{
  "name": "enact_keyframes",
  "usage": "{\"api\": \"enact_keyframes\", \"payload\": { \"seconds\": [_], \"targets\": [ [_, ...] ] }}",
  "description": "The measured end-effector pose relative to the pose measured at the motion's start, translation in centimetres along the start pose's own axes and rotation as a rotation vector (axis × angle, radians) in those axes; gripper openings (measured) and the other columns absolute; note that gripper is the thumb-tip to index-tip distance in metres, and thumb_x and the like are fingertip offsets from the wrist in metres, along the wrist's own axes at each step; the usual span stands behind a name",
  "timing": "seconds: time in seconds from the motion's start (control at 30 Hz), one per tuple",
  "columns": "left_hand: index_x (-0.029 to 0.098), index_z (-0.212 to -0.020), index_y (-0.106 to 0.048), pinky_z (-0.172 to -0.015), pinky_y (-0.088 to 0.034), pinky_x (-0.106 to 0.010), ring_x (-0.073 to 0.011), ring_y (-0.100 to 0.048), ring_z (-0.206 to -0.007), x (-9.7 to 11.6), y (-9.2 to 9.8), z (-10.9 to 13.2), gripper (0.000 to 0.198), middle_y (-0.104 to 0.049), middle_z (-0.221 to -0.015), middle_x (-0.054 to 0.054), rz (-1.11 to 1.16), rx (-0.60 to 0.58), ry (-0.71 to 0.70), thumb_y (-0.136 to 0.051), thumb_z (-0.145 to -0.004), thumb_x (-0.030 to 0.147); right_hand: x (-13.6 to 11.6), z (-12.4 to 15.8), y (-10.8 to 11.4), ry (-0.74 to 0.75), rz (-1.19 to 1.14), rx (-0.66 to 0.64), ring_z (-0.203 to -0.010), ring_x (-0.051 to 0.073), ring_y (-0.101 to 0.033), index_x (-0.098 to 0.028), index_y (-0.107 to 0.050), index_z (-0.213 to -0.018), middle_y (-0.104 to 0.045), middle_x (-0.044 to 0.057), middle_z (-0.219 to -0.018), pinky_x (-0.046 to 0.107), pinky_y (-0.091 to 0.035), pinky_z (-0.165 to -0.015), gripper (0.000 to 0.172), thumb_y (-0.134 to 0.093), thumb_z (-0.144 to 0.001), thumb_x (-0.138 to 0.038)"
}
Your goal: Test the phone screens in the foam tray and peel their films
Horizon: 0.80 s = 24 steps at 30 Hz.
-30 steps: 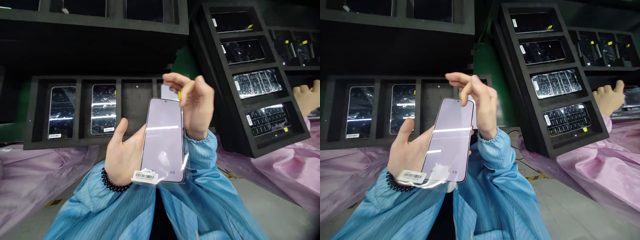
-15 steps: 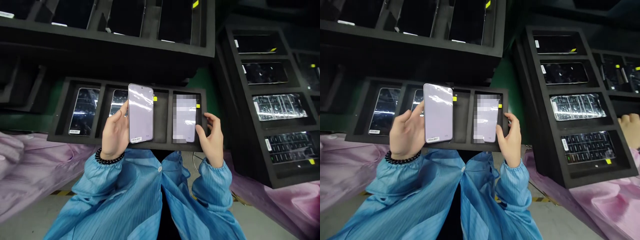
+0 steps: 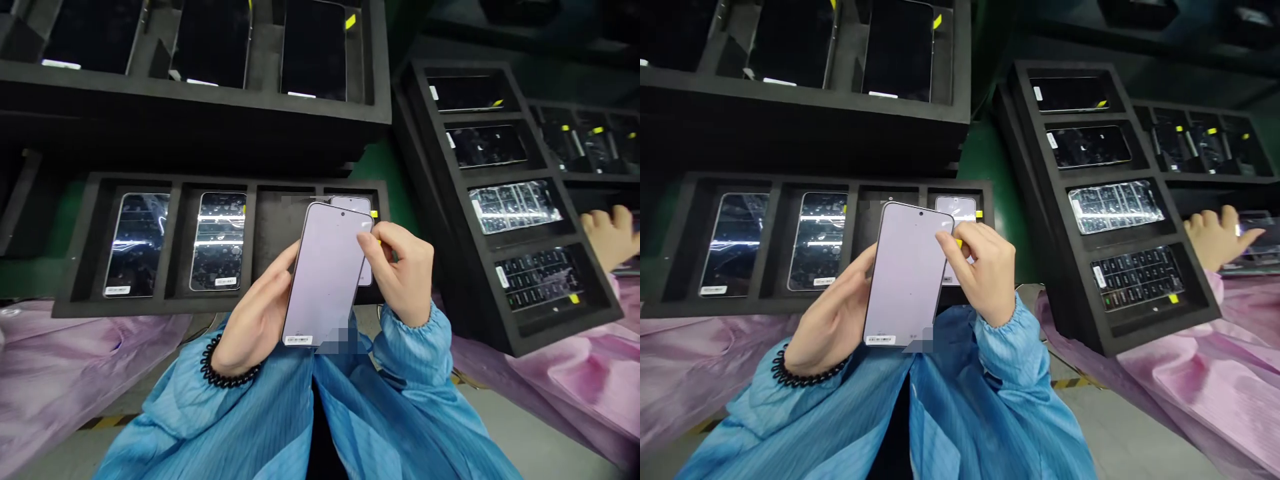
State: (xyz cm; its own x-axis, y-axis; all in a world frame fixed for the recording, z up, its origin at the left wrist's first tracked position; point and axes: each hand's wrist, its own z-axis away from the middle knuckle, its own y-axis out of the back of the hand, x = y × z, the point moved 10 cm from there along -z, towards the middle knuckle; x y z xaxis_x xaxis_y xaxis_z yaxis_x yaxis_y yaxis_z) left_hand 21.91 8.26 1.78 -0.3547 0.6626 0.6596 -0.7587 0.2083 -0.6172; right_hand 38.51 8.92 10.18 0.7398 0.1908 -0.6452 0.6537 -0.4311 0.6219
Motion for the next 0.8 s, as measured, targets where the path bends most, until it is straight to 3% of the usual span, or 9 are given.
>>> {"api": "enact_keyframes", "payload": {
  "seconds": [0.07, 0.13, 0.2, 0.27, 0.4, 0.53, 0.8],
  "targets": [
    [0.030, -0.146, -0.056, -0.123, -0.040, -0.043, -0.0298, -0.042, -0.150, -0.1, 0.1, 0.0, 0.048, -0.051, -0.158, 0.000, -0.038, 0.052, -0.031, -0.059, -0.098, 0.038, -1.5, -0.4, 0.2, 0.084, 0.075, 0.045, -0.055, 0.012, -0.034, -0.023, -0.037, -0.059, -0.034, -0.005, -0.056, 0.032, -0.029, -0.056, 0.047, -0.065, -0.097, -0.026],
    [0.030, -0.146, -0.056, -0.124, -0.040, -0.043, -0.0296, -0.040, -0.152, -0.4, 0.3, 0.0, 0.048, -0.051, -0.158, 0.000, -0.037, 0.088, -0.040, -0.060, -0.098, 0.036, -2.9, -0.7, 0.3, 0.158, 0.080, 0.085, -0.065, 0.015, -0.046, -0.023, -0.043, -0.057, -0.049, -0.002, -0.063, 0.032, -0.036, -0.062, 0.044, -0.068, -0.094, -0.024],
    [0.029, -0.145, -0.057, -0.125, -0.040, -0.044, -0.0304, -0.040, -0.152, -0.9, 0.4, 0.0, 0.049, -0.052, -0.158, -0.001, -0.024, 0.097, -0.022, -0.061, -0.097, 0.037, -4.0, -1.1, -0.1, 0.219, -0.029, 0.079, -0.089, 0.021, -0.060, -0.023, -0.053, -0.058, -0.066, 0.003, -0.086, 0.038, -0.047, -0.080, 0.038, -0.070, -0.092, -0.024],
    [0.029, -0.145, -0.058, -0.126, -0.037, -0.045, -0.0317, -0.041, -0.151, -1.6, 0.3, 0.0, 0.050, -0.054, -0.156, -0.002, -0.004, 0.087, 0.029, -0.064, -0.096, 0.037, -4.3, -1.8, -0.6, 0.202, -0.206, 0.053, -0.102, 0.023, -0.064, -0.023, -0.058, -0.060, -0.072, 0.004, -0.098, 0.043, -0.048, -0.095, 0.037, -0.065, -0.096, -0.026],
    [0.028, -0.150, -0.052, -0.128, -0.035, -0.049, -0.0310, -0.045, -0.149, -2.4, -0.4, 0.6, 0.054, -0.061, -0.149, -0.003, 0.101, 0.046, 0.145, -0.062, -0.097, 0.034, -2.9, -2.8, -2.0, 0.026, -0.437, 0.001, -0.082, 0.018, -0.068, -0.024, -0.063, -0.066, -0.069, 0.001, -0.079, 0.038, -0.055, -0.088, 0.045, -0.047, -0.107, -0.034],
    [0.026, -0.154, -0.046, -0.127, -0.038, -0.048, -0.0283, -0.046, -0.148, -1.6, -1.3, 1.3, 0.053, -0.061, -0.147, -0.003, 0.173, 0.000, 0.169, -0.051, -0.101, 0.026, -2.1, -2.5, -2.7, -0.068, -0.440, -0.035, -0.085, 0.021, -0.069, -0.027, -0.064, -0.070, -0.070, 0.002, -0.083, 0.038, -0.059, -0.086, 0.042, -0.047, -0.107, -0.037],
    [0.027, -0.155, -0.044, -0.125, -0.042, -0.047, -0.0273, -0.051, -0.144, -1.4, -1.4, 1.7, 0.052, -0.064, -0.144, -0.002, 0.175, 0.067, 0.232, -0.046, -0.103, 0.024, -2.3, -2.9, -3.4, -0.058, -0.609, -0.028, -0.093, 0.020, -0.071, -0.025, -0.063, -0.066, -0.071, 0.004, -0.086, 0.038, -0.058, -0.093, 0.044, -0.046, -0.106, -0.027]
  ]
}}
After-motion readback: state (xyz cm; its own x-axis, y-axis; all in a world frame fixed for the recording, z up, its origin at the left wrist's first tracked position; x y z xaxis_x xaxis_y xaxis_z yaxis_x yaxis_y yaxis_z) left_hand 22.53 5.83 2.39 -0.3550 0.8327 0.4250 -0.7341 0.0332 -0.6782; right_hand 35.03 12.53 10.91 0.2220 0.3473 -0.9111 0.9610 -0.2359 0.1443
